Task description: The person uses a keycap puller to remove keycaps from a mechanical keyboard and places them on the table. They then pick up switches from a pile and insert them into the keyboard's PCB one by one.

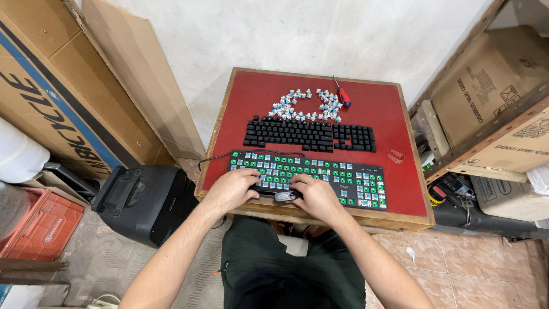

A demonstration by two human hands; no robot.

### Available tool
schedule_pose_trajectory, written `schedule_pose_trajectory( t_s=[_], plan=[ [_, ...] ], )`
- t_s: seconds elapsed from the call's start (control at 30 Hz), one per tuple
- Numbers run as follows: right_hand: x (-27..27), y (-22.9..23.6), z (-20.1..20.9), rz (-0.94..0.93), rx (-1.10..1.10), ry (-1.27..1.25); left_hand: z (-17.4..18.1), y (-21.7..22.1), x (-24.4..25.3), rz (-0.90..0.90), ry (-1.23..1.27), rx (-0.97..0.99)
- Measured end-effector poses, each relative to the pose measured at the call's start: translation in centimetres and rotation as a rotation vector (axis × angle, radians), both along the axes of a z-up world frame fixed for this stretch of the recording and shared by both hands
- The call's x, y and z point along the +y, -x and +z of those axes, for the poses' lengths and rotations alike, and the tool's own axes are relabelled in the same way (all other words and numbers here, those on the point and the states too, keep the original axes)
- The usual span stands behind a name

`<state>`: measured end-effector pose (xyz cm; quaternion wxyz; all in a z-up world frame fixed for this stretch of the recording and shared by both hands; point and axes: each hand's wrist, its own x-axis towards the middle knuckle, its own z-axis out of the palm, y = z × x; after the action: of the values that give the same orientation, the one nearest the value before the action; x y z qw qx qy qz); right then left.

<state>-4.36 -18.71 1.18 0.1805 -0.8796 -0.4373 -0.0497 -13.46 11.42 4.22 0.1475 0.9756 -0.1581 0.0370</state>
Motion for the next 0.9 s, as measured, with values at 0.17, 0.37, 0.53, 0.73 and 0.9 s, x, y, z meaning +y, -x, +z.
schedule_pose_trajectory(
  t_s=[0.17, 0.37, 0.53, 0.73, 0.9],
  plan=[
    [-0.3, -0.5, -2.3, -0.007, -0.012, -0.096, -1.9, -0.1, 0.0, -0.002, -0.011, -0.040],
    [-0.5, -1.3, -4.6, 0.025, -0.014, -0.227, -4.8, -1.1, 0.6, -0.023, -0.046, -0.088],
    [-0.5, -1.1, -4.5, 0.022, -0.034, -0.238, -2.9, -0.6, 0.1, -0.011, -0.074, -0.086],
    [-0.5, -1.0, -4.5, -0.162, 0.091, -0.259, 1.2, 0.3, -1.0, 0.092, 0.041, 0.063],
    [0.0, -1.1, -3.7, -0.223, 0.218, -0.387, -0.5, -0.5, -1.3, 0.047, 0.062, -0.096]
  ],
)
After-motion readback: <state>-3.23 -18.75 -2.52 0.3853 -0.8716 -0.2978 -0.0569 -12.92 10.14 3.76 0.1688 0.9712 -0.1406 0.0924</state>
